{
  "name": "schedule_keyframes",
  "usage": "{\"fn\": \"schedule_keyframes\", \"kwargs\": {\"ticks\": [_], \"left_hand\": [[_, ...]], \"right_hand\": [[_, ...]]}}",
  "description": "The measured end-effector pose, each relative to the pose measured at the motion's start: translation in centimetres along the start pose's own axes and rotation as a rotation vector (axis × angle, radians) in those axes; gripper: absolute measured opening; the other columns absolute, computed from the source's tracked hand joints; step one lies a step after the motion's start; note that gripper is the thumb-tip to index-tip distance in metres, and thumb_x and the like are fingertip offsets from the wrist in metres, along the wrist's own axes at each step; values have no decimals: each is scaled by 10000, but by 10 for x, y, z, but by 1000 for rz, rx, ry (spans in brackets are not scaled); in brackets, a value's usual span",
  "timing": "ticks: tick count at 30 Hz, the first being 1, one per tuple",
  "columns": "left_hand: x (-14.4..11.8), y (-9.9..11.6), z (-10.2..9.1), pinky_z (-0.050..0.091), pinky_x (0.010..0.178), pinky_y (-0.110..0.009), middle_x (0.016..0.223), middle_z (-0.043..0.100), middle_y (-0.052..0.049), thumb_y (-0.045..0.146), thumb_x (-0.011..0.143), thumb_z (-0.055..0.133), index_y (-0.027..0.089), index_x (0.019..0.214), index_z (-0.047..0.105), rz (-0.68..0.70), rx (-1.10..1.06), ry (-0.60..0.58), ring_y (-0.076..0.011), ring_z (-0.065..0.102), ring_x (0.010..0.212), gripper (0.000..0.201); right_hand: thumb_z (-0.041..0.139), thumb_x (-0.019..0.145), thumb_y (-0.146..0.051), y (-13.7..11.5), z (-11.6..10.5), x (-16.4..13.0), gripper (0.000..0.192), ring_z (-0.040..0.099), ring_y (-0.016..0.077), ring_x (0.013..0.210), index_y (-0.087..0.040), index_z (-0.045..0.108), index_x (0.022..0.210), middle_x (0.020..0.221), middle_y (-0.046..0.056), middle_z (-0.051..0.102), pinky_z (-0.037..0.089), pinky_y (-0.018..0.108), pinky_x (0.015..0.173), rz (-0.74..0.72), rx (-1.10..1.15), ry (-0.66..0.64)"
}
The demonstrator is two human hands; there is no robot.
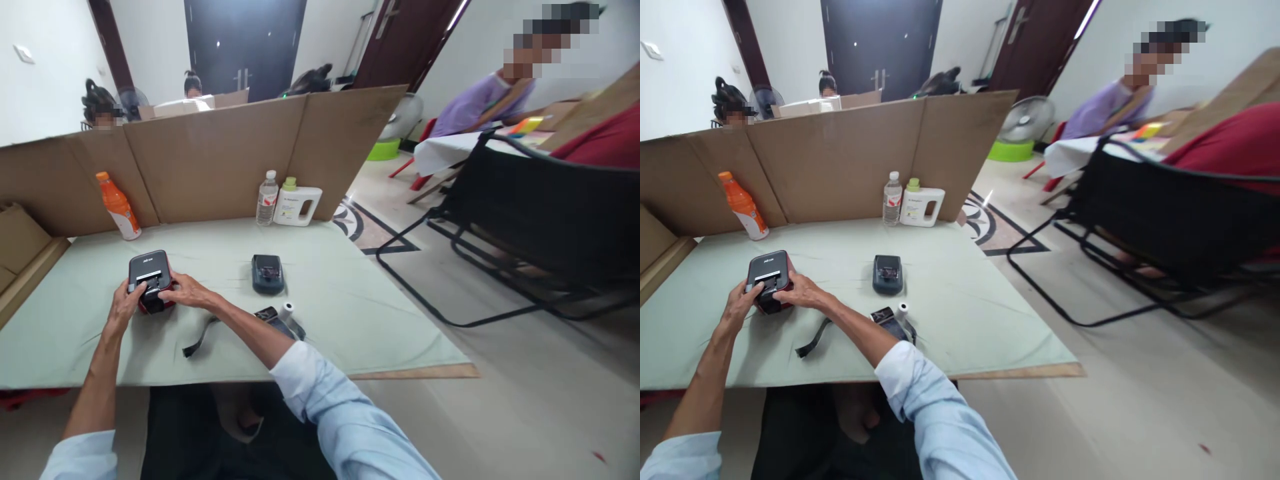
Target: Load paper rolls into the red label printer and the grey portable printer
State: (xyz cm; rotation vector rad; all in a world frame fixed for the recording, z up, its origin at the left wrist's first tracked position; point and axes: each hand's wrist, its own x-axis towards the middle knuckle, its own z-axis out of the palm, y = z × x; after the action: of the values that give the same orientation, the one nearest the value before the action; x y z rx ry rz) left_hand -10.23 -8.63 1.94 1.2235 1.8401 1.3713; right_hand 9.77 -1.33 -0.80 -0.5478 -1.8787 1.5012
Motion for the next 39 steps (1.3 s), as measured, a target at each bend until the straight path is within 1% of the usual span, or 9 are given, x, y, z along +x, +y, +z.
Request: {"fn": "schedule_keyframes", "kwargs": {"ticks": [4,11,16,20,24,29,34,36,39], "left_hand": [[-3,11,25,549,924,-370,1094,758,-94,610,678,788,111,1246,696,58,-23,-90,-268,687,1001,762],[-4,34,94,535,961,-380,1182,743,-119,585,780,718,104,1312,658,213,-22,-316,-281,677,1066,719],[-9,39,119,521,1019,-419,1242,728,-137,559,818,696,104,1344,632,253,-29,-423,-296,669,1127,698],[-13,38,123,502,1065,-431,1330,693,-163,562,813,703,90,1389,600,260,-33,-489,-322,632,1224,751],[-13,34,116,490,1089,-429,1411,659,-147,563,811,712,126,1442,580,272,-84,-548,-333,598,1294,779],[-11,28,106,577,890,-383,1357,690,-127,547,808,701,176,1476,576,195,-64,-563,-307,663,1140,775],[-11,25,105,571,769,-332,1260,727,-102,498,824,662,197,1450,605,216,2,-561,-255,674,1003,697],[-9,24,104,568,753,-324,1284,717,-108,480,818,663,198,1440,608,232,22,-572,-248,674,995,685],[-5,23,100,568,749,-322,1352,680,-152,472,790,688,167,1415,613,227,13,-557,-275,671,1072,700]], "right_hand": [[775,790,-360,-7,-16,-28,604,669,231,1040,-168,618,1341,1144,53,725,545,354,935,26,20,75],[674,823,-293,-24,-72,-82,494,657,206,960,-160,656,1298,1077,47,728,564,337,873,25,-76,247],[660,831,-312,-17,-90,-101,464,667,218,990,-171,678,1273,1098,46,735,556,361,915,25,-125,318],[653,819,-300,-3,-92,-108,543,668,235,1026,-169,650,1345,1163,69,736,579,362,879,38,-97,331],[647,816,-278,8,-91,-112,649,660,247,1115,-208,581,1459,1291,78,707,594,354,877,29,-70,353],[632,806,-238,13,-90,-113,697,666,234,1078,-224,552,1499,1311,73,697,605,354,871,25,-99,370],[627,801,-240,15,-92,-114,698,676,210,995,-212,557,1494,1279,63,709,607,348,861,20,-88,381],[619,809,-241,17,-93,-115,694,674,213,1012,-215,552,1499,1297,63,702,606,345,862,11,-88,378],[624,810,-235,20,-94,-116,708,660,232,1076,-222,536,1513,1320,69,691,602,344,863,-2,-121,383]]}}
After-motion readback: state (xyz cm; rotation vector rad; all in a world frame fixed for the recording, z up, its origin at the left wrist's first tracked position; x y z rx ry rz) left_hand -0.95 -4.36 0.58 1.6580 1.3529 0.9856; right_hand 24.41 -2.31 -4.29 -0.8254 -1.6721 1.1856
